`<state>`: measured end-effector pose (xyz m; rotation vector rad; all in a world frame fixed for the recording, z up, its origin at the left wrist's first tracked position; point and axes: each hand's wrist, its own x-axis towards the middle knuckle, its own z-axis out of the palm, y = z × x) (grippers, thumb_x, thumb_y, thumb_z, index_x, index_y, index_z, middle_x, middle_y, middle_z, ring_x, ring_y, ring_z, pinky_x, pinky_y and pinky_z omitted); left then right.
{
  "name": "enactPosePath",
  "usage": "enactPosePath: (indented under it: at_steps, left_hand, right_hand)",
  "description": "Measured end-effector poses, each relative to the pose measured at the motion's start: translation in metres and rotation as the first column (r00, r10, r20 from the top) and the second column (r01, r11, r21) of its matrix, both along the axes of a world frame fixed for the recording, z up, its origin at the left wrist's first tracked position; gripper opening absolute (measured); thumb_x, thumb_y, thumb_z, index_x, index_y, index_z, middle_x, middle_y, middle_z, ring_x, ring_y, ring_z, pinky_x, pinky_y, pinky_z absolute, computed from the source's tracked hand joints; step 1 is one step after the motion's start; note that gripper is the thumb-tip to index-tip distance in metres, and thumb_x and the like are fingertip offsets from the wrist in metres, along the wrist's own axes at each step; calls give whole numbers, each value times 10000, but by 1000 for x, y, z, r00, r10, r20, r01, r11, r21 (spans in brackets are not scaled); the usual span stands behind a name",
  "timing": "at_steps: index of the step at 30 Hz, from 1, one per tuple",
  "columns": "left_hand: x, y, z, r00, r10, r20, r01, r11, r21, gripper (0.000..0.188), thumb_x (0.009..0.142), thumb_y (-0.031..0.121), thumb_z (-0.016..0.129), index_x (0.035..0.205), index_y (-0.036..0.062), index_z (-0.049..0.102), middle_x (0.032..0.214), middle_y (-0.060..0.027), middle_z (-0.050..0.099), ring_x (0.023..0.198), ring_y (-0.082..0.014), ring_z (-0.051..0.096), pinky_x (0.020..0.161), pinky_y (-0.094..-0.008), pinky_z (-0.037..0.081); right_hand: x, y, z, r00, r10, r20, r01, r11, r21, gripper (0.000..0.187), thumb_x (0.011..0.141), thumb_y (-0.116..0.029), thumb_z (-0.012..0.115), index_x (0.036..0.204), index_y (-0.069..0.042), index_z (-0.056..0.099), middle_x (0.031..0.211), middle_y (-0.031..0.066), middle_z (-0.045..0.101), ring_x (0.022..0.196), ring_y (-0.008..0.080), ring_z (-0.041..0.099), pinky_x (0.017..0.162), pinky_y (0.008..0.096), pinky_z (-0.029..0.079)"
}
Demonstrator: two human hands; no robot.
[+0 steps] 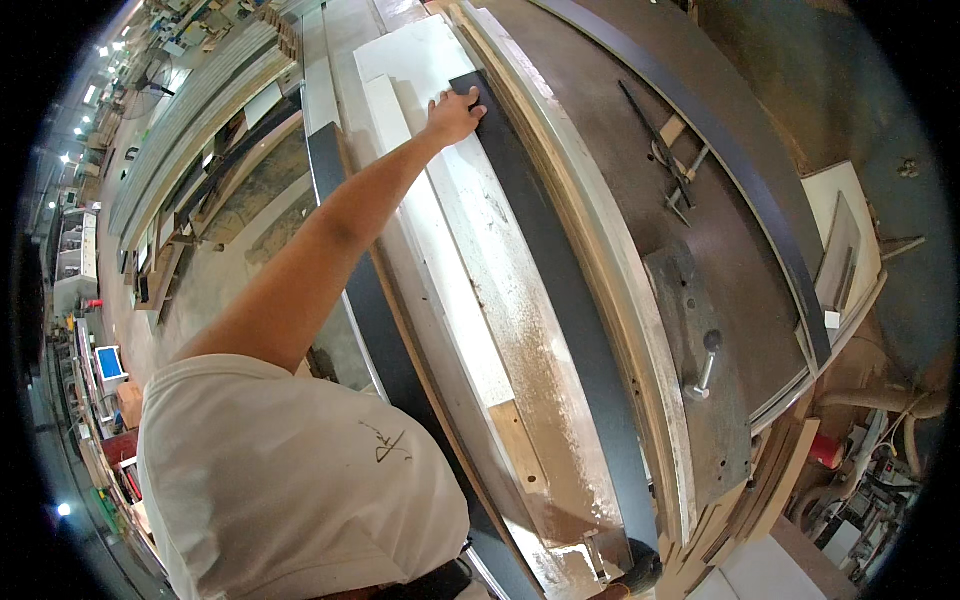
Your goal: The person slides a length of dark-finished wood across a large table-mounted machine while using their gloved hand to apply adhesive to a groove in the wood.
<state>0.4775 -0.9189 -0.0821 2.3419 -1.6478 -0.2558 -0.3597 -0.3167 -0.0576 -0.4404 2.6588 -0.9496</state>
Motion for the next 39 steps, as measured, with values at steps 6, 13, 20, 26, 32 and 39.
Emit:
enactPosePath:
  at_steps: [6,13,20,26,32,39]
  left_hand:
    - [24,-21,0,1000,3,13,-3,1000,-18,576,998,429,547,1516,188,465,1475,-326,424,1418,-482,350,1164,-640,247]
    - [60,-47,2,1000,-10,2,10,1000,-10,586,996,438,539,1511,170,462,1501,-341,405,1431,-510,333,1161,-651,247]
    - [93,-67,0,1000,4,11,-4,1000,-12,581,997,439,530,1512,179,460,1503,-347,402,1435,-515,333,1157,-647,256]
    - [119,-87,11,998,-40,50,37,997,67,570,1016,461,509,1511,183,457,1496,-304,442,1436,-497,338,1168,-625,266]
    - [122,-94,18,999,-39,-2,39,996,79,553,1012,443,529,1513,224,451,1521,-266,431,1458,-460,321,1152,-654,276]
    - [90,-67,18,997,-17,-78,27,993,117,540,1009,404,525,1523,267,434,1545,-239,378,1453,-424,326,1114,-697,297]
  right_hand:
    - [29,-16,1,988,-110,106,116,991,-61,142,898,-15,700,1037,-1,725,1048,163,718,851,292,660,744,397,592]
    - [89,-61,21,999,-53,-11,54,983,174,264,793,-54,832,1022,21,723,1009,173,727,845,289,687,723,394,650]
    - [95,-76,6,992,-87,89,92,994,-54,261,769,25,818,1005,49,711,992,201,721,832,300,699,695,391,656]
    - [95,-63,-15,983,-16,185,69,957,-283,299,767,33,799,1053,64,718,1012,167,729,860,288,689,745,396,624]
    - [91,-57,-18,998,60,-4,-60,992,-113,299,799,9,772,1090,56,726,1033,146,735,889,242,683,759,354,597]
    - [60,-58,-12,938,337,86,-328,939,-100,300,878,-61,747,1151,58,708,1073,153,734,940,228,679,812,339,575]
